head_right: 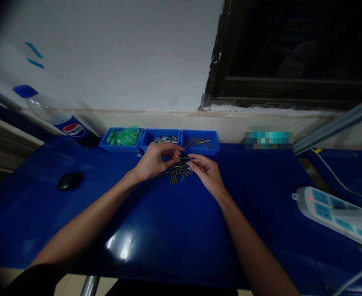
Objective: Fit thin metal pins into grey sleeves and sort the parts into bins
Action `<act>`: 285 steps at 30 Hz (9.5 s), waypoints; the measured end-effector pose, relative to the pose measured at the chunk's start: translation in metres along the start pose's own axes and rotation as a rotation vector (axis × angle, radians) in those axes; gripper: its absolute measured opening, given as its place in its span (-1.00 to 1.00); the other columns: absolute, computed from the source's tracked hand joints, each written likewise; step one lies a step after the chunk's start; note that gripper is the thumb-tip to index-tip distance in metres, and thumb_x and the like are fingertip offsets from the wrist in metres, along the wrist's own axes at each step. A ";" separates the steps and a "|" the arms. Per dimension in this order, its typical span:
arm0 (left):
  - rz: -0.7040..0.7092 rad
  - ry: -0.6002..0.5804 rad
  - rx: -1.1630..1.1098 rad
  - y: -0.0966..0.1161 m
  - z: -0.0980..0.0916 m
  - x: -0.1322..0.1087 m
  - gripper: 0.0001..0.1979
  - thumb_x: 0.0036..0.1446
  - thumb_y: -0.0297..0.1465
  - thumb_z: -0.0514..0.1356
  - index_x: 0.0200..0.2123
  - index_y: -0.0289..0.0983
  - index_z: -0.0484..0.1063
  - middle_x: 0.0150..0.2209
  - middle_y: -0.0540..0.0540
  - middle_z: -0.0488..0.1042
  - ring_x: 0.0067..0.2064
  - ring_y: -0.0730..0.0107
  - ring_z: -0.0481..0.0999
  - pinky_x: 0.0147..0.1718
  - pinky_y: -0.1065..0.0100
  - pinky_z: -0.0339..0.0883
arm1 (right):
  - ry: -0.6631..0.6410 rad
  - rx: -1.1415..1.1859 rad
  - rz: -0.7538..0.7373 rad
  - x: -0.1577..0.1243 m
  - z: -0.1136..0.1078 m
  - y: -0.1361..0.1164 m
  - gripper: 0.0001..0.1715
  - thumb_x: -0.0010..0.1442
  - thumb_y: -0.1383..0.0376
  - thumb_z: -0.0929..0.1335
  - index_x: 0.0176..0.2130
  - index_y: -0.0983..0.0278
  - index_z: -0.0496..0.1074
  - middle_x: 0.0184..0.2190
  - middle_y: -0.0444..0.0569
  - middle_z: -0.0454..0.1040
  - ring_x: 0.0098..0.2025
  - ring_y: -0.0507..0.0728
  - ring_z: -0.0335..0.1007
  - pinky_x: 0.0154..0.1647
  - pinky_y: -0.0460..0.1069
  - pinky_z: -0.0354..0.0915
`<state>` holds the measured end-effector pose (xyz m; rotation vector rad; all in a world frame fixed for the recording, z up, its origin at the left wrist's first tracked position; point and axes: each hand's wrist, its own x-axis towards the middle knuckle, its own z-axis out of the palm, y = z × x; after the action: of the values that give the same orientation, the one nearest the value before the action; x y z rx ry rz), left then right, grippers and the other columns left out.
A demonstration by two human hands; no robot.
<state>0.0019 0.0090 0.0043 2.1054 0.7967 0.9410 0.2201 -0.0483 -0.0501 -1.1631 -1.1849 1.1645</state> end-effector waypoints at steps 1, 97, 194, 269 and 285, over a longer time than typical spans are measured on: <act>-0.002 -0.006 -0.015 0.002 0.000 0.000 -0.67 0.18 -0.54 0.27 0.02 -0.33 0.60 -0.12 -0.17 0.66 -0.20 0.38 0.66 -0.16 0.32 0.62 | -0.014 0.010 0.008 0.000 0.000 0.000 -0.60 0.14 0.08 0.59 -0.04 0.15 0.68 -0.22 0.01 0.74 -0.21 0.21 0.68 -0.13 0.12 0.54; -0.084 -0.258 0.481 -0.017 -0.004 -0.005 -0.70 0.31 -0.60 0.12 -0.01 -0.27 0.57 -0.13 -0.17 0.63 -0.16 0.25 0.61 -0.15 0.27 0.43 | 0.014 0.115 -0.001 -0.001 0.000 -0.010 -0.57 0.15 0.16 0.57 0.03 0.12 0.65 0.04 0.05 0.70 -0.14 0.20 0.65 -0.18 0.09 0.48; -0.285 -0.541 0.563 0.007 -0.017 -0.005 -0.73 0.17 -0.67 0.19 -0.10 -0.28 0.46 -0.37 -0.07 0.56 -0.39 0.38 0.51 -0.42 0.37 0.17 | -0.002 0.052 -0.032 -0.002 0.000 -0.008 -0.48 0.18 0.12 0.55 0.13 0.05 0.61 0.22 0.05 0.59 -0.07 0.20 0.61 -0.11 0.12 0.53; -0.367 -0.576 0.762 0.014 -0.026 -0.017 -0.18 -0.02 -0.73 0.23 0.33 -0.20 0.31 0.18 -0.33 0.49 -0.06 0.09 0.63 -0.16 0.25 0.46 | 0.035 0.066 -0.032 -0.002 0.000 -0.012 -0.59 0.21 0.17 0.53 0.06 0.11 0.63 0.17 0.08 0.63 -0.04 0.26 0.66 -0.04 0.17 0.52; -0.190 -0.093 -0.148 0.017 -0.009 0.002 -0.80 0.10 -0.51 0.28 -0.16 -0.33 0.54 -0.30 -0.09 0.62 -0.27 0.39 0.65 -0.20 0.34 0.58 | -0.052 -0.020 -0.019 -0.003 0.001 -0.009 -0.61 0.13 0.05 0.59 -0.06 0.12 0.66 -0.15 0.01 0.74 -0.15 0.23 0.68 -0.09 0.15 0.54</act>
<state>-0.0002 0.0036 0.0225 1.8946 0.8356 0.7706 0.2193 -0.0513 -0.0412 -1.1400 -1.2466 1.1772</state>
